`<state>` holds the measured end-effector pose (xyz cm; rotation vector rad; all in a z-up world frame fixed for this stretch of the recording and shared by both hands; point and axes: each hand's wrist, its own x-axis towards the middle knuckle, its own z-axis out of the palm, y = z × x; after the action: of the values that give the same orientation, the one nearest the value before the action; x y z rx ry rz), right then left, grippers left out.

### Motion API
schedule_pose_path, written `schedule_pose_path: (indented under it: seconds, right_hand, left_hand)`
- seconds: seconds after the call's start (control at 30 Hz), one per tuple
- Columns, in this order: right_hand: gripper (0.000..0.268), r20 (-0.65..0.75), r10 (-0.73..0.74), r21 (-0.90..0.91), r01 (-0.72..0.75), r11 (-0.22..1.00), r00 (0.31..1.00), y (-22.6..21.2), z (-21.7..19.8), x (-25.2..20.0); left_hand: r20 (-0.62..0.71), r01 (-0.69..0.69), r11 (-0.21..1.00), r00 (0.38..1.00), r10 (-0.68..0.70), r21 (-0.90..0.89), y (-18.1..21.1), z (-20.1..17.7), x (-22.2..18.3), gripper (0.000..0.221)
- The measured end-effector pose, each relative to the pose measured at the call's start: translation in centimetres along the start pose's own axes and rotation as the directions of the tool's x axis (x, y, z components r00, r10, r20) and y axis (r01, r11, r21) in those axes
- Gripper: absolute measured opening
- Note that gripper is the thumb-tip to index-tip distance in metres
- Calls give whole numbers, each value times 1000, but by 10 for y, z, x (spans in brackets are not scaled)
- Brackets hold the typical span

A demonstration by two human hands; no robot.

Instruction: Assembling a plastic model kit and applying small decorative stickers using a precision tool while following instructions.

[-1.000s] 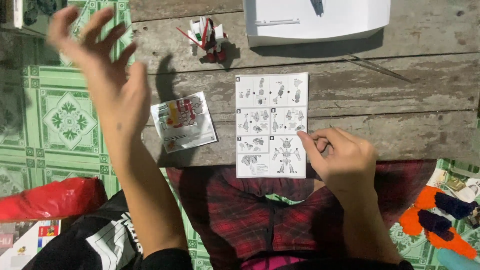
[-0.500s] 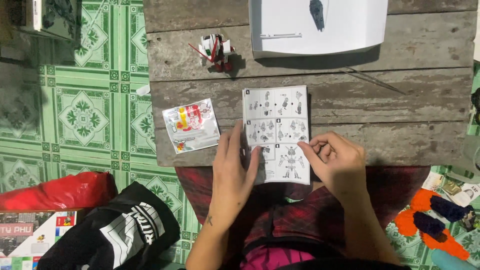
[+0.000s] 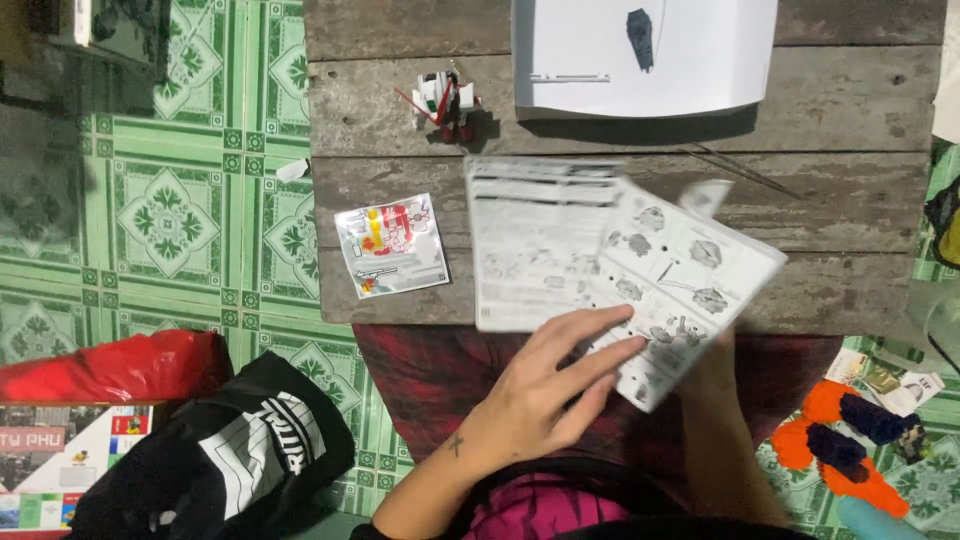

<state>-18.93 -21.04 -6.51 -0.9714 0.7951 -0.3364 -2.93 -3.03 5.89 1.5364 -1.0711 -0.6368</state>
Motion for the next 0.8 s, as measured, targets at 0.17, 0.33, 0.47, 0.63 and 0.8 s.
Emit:
schedule_pose_path:
  seconds: [0.17, 0.33, 0.47, 0.63, 0.8]
  right_hand:
    - [36, -56, -38, -253, 22, 967, 998, -18, -11, -1]
    - [41, -68, -211, -639, 120, 759, 975, -45, 8, -2]
    - [47, -252, -103, -339, 12, 941, 962, -51, -23, -1]
    - [69, -275, -135, -178, 88, 980, 952, -68, -72, -11]
    - [58, -378, -311, -325, 189, 927, 872, -67, -136, -19]
  left_hand:
    - [-295, 197, 897, 952, -79, 396, -43, -2, -10, 45]
    - [-333, 350, 753, 925, -184, 557, -57, -5, -7, 68]
    - [-335, 378, 794, 913, -234, 475, -59, -9, -6, 69]
    - [-345, 369, 814, 912, -222, 450, -58, -11, -7, 65]
    - [-342, 393, 816, 904, -257, 424, -59, -11, -7, 67]
